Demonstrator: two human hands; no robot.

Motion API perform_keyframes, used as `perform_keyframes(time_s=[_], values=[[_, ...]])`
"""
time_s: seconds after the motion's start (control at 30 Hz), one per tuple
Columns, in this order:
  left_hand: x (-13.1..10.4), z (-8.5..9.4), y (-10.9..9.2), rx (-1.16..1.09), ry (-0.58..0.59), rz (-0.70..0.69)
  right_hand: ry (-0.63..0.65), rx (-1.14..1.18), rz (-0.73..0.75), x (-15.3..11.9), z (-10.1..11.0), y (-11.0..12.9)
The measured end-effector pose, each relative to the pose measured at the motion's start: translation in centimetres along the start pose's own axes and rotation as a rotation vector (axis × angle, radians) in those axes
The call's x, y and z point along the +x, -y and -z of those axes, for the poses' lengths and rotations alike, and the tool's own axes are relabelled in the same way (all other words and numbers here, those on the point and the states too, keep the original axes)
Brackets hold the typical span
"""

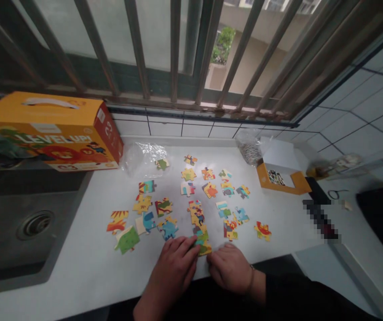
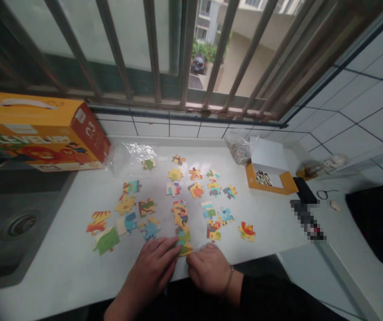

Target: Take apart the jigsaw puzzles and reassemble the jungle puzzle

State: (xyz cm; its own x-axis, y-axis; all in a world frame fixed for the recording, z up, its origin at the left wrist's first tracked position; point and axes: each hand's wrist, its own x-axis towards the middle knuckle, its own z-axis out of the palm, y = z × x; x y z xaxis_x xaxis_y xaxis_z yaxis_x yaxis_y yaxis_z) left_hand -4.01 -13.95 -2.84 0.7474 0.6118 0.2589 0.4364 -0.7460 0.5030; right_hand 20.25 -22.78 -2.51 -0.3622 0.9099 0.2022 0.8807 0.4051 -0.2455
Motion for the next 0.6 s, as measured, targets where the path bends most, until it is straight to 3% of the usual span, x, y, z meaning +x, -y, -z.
perform_keyframes(time_s=[0.27,0.43,0.53,0.6], values=[[0.7,-0.4,-0.3,0.034,-0.012,-0.018,-0.152,-0.127,-0.058,-0.9,-1.6,0.3],[0.9,-0.1,-0.3,0.040,-0.001,-0.047,-0.160,-0.116,-0.095,-0.8,-1.9,-0.4],[0.9,-0.3,0.0,0.053,-0.026,-0.070,-0.187,-0.017,-0.076,-0.3,-0.7,0.6],[0.9,-0.6,0.3,0.071,-0.038,-0.077,-0.254,0.147,-0.071,-0.2,1.4,2.8]])
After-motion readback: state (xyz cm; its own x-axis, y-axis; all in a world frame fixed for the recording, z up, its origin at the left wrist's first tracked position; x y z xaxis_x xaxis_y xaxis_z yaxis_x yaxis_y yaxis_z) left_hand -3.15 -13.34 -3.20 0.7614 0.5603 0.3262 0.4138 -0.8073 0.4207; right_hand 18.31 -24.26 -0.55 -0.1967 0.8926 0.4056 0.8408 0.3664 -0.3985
